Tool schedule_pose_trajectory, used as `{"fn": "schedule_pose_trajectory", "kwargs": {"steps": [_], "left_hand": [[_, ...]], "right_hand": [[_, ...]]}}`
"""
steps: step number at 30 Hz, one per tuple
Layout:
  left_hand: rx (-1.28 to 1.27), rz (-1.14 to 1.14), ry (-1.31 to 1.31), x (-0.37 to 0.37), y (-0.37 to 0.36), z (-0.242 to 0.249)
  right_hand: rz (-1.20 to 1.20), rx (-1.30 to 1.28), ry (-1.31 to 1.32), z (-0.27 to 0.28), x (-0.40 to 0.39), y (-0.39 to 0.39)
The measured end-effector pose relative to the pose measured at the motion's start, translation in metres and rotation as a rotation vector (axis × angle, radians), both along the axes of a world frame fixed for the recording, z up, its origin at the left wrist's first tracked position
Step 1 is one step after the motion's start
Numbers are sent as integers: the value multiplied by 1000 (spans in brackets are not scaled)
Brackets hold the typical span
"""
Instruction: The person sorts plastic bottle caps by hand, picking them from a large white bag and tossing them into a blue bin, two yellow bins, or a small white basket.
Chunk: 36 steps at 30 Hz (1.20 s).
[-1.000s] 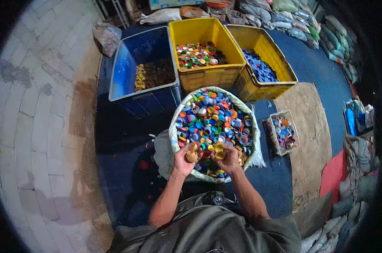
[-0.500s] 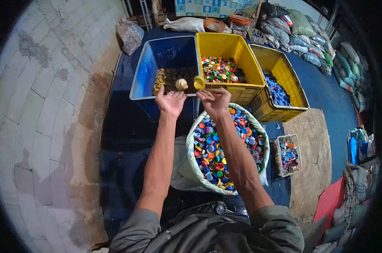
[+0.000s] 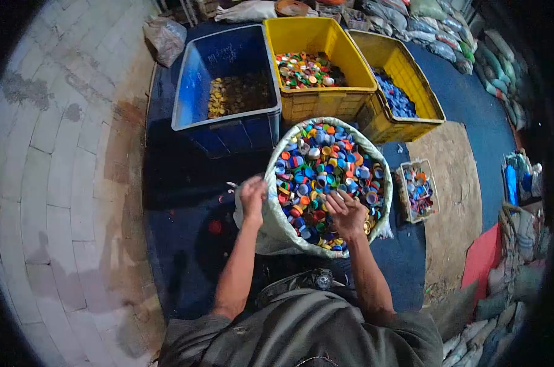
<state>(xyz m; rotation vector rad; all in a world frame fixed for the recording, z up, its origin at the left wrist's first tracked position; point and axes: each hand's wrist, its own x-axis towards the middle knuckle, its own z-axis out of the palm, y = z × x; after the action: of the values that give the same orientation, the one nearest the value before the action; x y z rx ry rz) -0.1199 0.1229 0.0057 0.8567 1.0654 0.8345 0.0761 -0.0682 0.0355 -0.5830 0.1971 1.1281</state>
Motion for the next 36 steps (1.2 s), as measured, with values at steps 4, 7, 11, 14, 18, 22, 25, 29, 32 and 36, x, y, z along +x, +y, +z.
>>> {"fn": "schedule_pose_trajectory", "kwargs": {"steps": [4,7,11,14,18,22,25,29,32,36], "left_hand": [[237,-162,217,7,-45,-20],[488,-242,457,16,-52,-15],[709,-300,503,34,-44,-27],[864,-397,648,49,-43,-16],[943,-494,730,64,-38,-26],[934,-549,753,73,-34,-33],[922,-565,801,77,-36,-31],[890,-579,823,78,-35,-33],[875,-578,806,78,-35,-39],[904,-520,751,77,-35,-46]], "right_hand": [[-46,-93,-48,-6,-13,-52],[-70,-129,-109,-12,-20,-76],[-122,-215,-130,10,-34,-79],[-107,-189,-170,3,-36,-91],[-124,-197,-181,3,-39,-98],[-110,-224,-233,3,-40,-100],[-94,-227,-257,3,-40,-101],[-84,-215,-274,-5,-40,-100],[-79,-219,-279,-3,-39,-99],[-53,-185,-296,-13,-36,-100]]}}
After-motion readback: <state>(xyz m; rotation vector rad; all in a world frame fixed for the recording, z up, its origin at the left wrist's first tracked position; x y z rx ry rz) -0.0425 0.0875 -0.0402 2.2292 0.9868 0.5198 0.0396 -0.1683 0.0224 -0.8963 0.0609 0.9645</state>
